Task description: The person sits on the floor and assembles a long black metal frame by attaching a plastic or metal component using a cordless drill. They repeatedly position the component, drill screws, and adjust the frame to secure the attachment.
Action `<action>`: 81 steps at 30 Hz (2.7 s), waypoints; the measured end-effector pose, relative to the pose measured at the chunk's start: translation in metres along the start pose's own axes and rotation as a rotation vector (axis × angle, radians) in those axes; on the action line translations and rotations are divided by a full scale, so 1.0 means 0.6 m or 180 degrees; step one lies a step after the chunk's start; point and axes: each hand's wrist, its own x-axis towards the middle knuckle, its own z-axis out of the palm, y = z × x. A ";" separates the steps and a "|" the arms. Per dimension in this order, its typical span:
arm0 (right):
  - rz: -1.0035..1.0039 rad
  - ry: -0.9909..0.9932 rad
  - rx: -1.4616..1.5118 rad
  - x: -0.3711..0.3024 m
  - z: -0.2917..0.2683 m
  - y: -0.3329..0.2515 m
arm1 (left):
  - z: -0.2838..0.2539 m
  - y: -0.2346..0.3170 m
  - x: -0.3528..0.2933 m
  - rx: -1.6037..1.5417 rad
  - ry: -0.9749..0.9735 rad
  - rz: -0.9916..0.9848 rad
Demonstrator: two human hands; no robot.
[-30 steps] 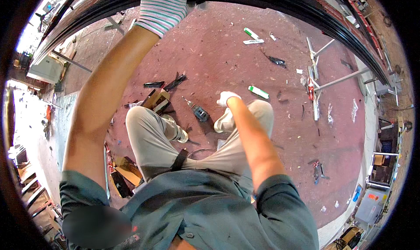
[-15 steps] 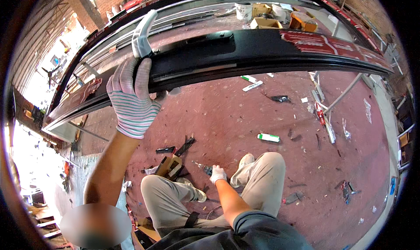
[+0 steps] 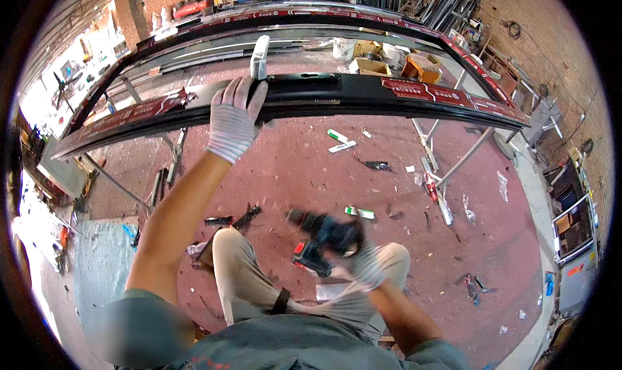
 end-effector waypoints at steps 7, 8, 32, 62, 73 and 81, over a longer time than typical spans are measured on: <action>-0.0162 0.0354 -0.0136 -0.089 0.031 -0.153 | -0.004 -0.002 -0.011 0.0065 -0.0040 0.0027; -0.0280 0.0467 -0.0261 -0.098 0.037 -0.164 | -0.004 -0.005 -0.010 0.0106 -0.0091 0.0036; 0.0410 0.0149 -0.4644 0.249 0.188 -0.659 | 0.015 -0.017 -0.014 0.0330 0.0163 0.0074; 0.1774 0.0455 -0.5164 0.342 0.292 -0.714 | 0.030 -0.016 -0.017 0.0380 0.0058 0.0048; 0.1802 0.0282 -0.4945 0.323 0.291 -0.707 | 0.032 -0.018 -0.021 0.0470 0.0238 0.0027; 0.1648 0.0443 -0.5116 0.321 0.296 -0.703 | 0.041 0.041 -0.078 -0.0468 0.1377 -0.2649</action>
